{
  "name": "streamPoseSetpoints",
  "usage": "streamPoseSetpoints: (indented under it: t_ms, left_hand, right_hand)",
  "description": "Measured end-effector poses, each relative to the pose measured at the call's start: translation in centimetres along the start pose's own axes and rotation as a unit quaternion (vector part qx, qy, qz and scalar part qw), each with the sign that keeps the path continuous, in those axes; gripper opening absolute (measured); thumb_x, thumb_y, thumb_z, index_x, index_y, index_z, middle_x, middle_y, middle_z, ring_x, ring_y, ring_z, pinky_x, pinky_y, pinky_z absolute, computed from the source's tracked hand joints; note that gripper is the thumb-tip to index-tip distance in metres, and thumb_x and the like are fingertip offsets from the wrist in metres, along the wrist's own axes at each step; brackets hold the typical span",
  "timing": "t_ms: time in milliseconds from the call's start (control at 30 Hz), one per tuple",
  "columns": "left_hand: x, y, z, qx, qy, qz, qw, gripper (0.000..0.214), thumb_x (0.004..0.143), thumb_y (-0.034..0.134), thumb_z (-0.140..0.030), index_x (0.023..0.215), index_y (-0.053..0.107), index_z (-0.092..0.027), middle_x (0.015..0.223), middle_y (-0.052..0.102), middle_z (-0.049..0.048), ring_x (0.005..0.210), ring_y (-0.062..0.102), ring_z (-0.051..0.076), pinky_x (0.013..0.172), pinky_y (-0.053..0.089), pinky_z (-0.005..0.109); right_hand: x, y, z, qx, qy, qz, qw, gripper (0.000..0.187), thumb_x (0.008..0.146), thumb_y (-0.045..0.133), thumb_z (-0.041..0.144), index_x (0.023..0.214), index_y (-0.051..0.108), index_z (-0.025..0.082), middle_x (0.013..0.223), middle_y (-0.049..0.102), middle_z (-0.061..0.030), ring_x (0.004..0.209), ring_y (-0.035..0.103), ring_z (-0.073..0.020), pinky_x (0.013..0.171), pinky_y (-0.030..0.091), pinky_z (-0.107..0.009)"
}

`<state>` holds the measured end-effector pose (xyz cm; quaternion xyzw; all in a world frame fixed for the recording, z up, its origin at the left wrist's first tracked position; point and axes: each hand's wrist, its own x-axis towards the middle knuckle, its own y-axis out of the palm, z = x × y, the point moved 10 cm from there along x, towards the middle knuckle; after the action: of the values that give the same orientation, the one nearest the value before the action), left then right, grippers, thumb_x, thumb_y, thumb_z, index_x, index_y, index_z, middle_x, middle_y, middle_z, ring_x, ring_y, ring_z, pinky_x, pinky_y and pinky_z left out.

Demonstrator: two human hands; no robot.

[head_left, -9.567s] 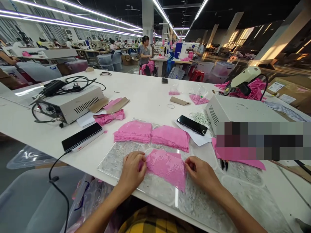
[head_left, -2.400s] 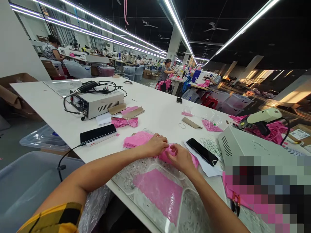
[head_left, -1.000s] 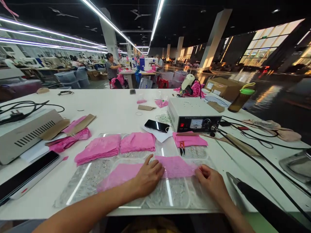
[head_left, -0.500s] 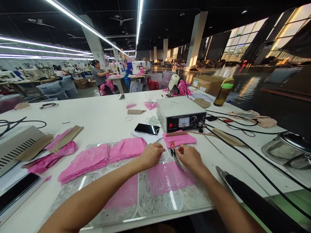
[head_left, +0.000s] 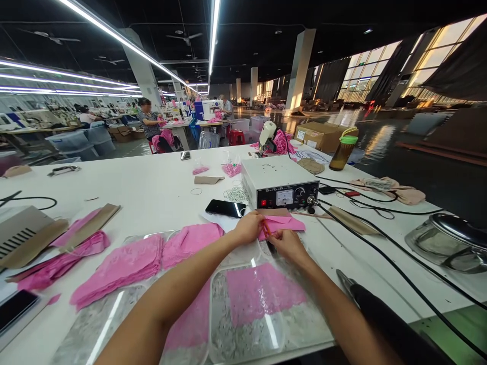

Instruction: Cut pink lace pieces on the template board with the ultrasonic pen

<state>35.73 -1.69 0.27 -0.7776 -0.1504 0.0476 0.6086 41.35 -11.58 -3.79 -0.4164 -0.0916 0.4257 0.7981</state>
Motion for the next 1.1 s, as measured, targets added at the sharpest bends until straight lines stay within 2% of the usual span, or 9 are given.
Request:
streamPoseSetpoints:
  t_ms: [167, 400, 633, 967, 1100]
  left_hand:
    - [1.2, 0.3, 1.3, -0.003, -0.011, 0.050, 0.999, 0.031, 0.097, 0.059, -0.034, 0.122, 0.059, -0.015, 0.121, 0.061, 0.0096, 0.103, 0.063, 0.022, 0.088, 0.055, 0.042]
    - [0.4, 0.3, 0.0, -0.001, 0.074, 0.138, 0.988, 0.030, 0.097, 0.060, -0.034, 0.120, 0.060, -0.015, 0.119, 0.062, 0.0091, 0.102, 0.064, 0.021, 0.087, 0.056, 0.042]
    - [0.5, 0.6, -0.5, 0.006, 0.076, 0.124, 0.989, 0.030, 0.097, 0.059, -0.034, 0.122, 0.059, -0.016, 0.123, 0.061, 0.0097, 0.104, 0.063, 0.022, 0.089, 0.055, 0.043]
    - [2.1, 0.5, 1.2, -0.040, 0.036, 0.097, 0.994, 0.031, 0.097, 0.059, -0.034, 0.123, 0.059, -0.017, 0.124, 0.060, 0.0096, 0.104, 0.063, 0.022, 0.088, 0.055, 0.042]
    - [2.5, 0.5, 1.5, -0.054, 0.030, 0.102, 0.993, 0.031, 0.097, 0.059, -0.034, 0.122, 0.059, -0.017, 0.124, 0.060, 0.0094, 0.104, 0.063, 0.023, 0.088, 0.055, 0.042]
  right_hand:
    - [0.6, -0.4, -1.2, 0.067, 0.014, -0.009, 0.998, 0.036, 0.092, 0.060, 0.040, 0.120, 0.060, 0.017, 0.122, 0.062, -0.0071, 0.105, 0.063, -0.0232, 0.087, 0.055, -0.042]
    - [1.3, -0.5, -3.1, 0.124, 0.043, -0.019, 0.991, 0.037, 0.091, 0.061, 0.042, 0.118, 0.061, 0.017, 0.122, 0.062, -0.0060, 0.105, 0.063, -0.0250, 0.087, 0.056, -0.042]
    - [1.5, -0.9, -4.0, 0.147, 0.043, -0.035, 0.988, 0.037, 0.091, 0.061, 0.041, 0.119, 0.061, 0.017, 0.122, 0.062, -0.0063, 0.106, 0.063, -0.0248, 0.088, 0.055, -0.043]
    - [1.8, -1.1, -4.6, 0.195, 0.037, -0.028, 0.980, 0.036, 0.091, 0.061, 0.040, 0.119, 0.060, 0.017, 0.122, 0.062, -0.0070, 0.104, 0.063, -0.0233, 0.087, 0.056, -0.042]
    - [1.6, -1.1, -4.4, 0.233, 0.016, -0.018, 0.972, 0.032, 0.092, 0.061, 0.039, 0.113, 0.062, 0.015, 0.110, 0.065, -0.0053, 0.092, 0.065, -0.0183, 0.078, 0.057, -0.036]
